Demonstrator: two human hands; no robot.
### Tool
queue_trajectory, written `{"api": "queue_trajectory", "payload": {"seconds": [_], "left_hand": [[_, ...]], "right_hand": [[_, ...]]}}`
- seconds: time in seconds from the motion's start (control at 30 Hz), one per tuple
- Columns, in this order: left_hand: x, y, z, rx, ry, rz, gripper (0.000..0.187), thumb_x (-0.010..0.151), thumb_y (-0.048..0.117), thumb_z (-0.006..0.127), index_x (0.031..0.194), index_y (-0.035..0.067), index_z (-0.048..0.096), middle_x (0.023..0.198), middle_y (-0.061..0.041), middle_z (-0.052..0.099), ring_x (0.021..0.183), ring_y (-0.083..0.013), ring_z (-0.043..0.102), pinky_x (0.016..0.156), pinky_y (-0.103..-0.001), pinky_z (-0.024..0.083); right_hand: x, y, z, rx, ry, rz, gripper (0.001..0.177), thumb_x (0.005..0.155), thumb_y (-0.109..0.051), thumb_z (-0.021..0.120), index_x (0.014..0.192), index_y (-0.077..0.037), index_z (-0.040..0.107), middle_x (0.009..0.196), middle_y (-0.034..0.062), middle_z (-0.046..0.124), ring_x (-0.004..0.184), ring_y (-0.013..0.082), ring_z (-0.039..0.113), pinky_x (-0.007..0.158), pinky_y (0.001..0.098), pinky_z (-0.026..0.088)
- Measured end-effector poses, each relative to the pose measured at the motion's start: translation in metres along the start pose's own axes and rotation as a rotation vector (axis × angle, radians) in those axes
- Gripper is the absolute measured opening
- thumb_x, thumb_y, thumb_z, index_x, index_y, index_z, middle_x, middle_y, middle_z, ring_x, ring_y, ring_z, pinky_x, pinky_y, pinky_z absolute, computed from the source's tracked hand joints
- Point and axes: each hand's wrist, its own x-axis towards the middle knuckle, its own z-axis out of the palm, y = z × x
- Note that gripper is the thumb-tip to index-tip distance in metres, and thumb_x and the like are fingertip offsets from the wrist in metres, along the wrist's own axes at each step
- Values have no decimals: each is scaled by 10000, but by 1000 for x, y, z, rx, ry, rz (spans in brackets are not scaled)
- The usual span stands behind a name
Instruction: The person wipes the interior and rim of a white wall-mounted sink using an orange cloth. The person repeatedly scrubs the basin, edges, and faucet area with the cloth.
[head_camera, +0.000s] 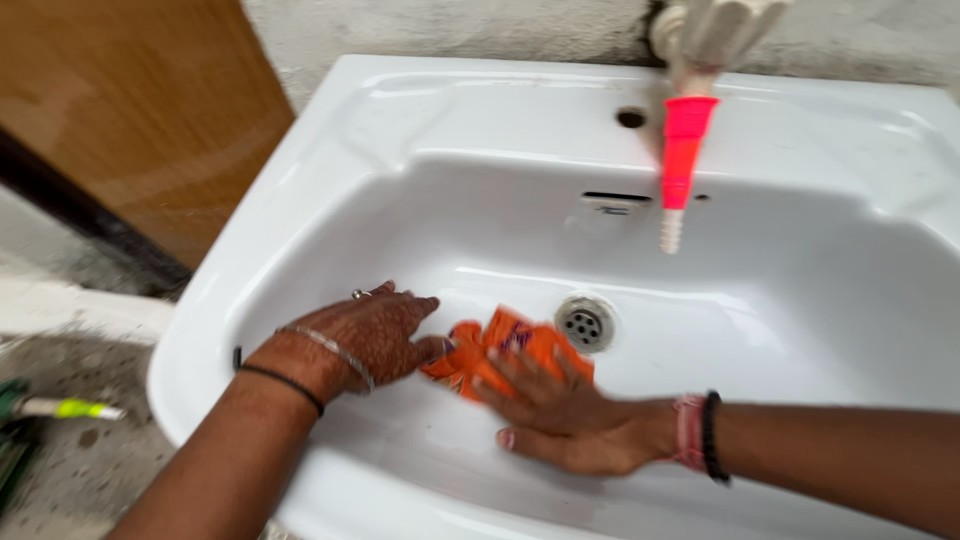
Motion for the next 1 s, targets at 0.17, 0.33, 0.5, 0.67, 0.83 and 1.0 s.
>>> {"api": "queue_trajectory", "payload": {"seconds": [0.17, 0.33, 0.5, 0.67, 0.83, 1.0], "left_hand": [[1, -1, 7, -52, 22, 19, 703, 1003, 652, 357, 1611, 304, 288, 1706, 32, 213, 1591, -182, 82, 1262, -449, 169], [4, -5, 0, -180, 43, -21, 724, 984, 663, 369, 1602, 294, 292, 1698, 49, 232, 1593, -149, 127, 1269, -426, 188], [15, -20, 8, -185, 172, 52, 667, 1016, 596, 289, 1606, 292, 360, 1676, 4, 352, 1509, -241, 371, 1250, -392, 284], [21, -3, -6, -299, 120, -83, 708, 971, 641, 258, 1571, 280, 356, 1583, 2, 472, 1471, -223, 442, 1240, -407, 333], [19, -13, 0, -149, 336, 265, 694, 1024, 631, 269, 1601, 276, 420, 1643, -43, 412, 1462, -280, 410, 1187, -432, 314], [9, -2, -16, -508, 108, -9, 725, 972, 683, 305, 1506, 224, 476, 1502, -30, 577, 1403, -209, 527, 1189, -363, 379]], "right_hand": [[4, -38, 8, 672, -58, -452, 894, 1012, -684, 50, 1660, -103, -153, 1766, 152, -128, 1614, 302, -141, 1245, 509, -23], [-4, -5, -2, 141, 45, -421, 808, 1052, -551, 124, 1644, -12, 25, 1755, 196, 9, 1638, 284, -23, 1316, 451, 32], [15, 14, -2, -124, 182, -149, 728, 1054, -471, 149, 1648, -80, -4, 1738, 149, -103, 1595, 289, -173, 1229, 522, -155], [29, -24, 17, 545, 78, -448, 696, 1068, -483, 117, 1669, -131, 112, 1779, 125, -13, 1621, 289, -109, 1255, 472, -55], [53, -8, 0, 144, 287, -533, 640, 1070, -438, 260, 1640, -146, 248, 1766, 159, 83, 1648, 351, -16, 1294, 510, 7], [78, 43, -22, -263, 652, -41, 671, 1040, -447, 307, 1633, -161, 182, 1670, 235, 40, 1529, 391, 42, 1215, 583, 18]]}}
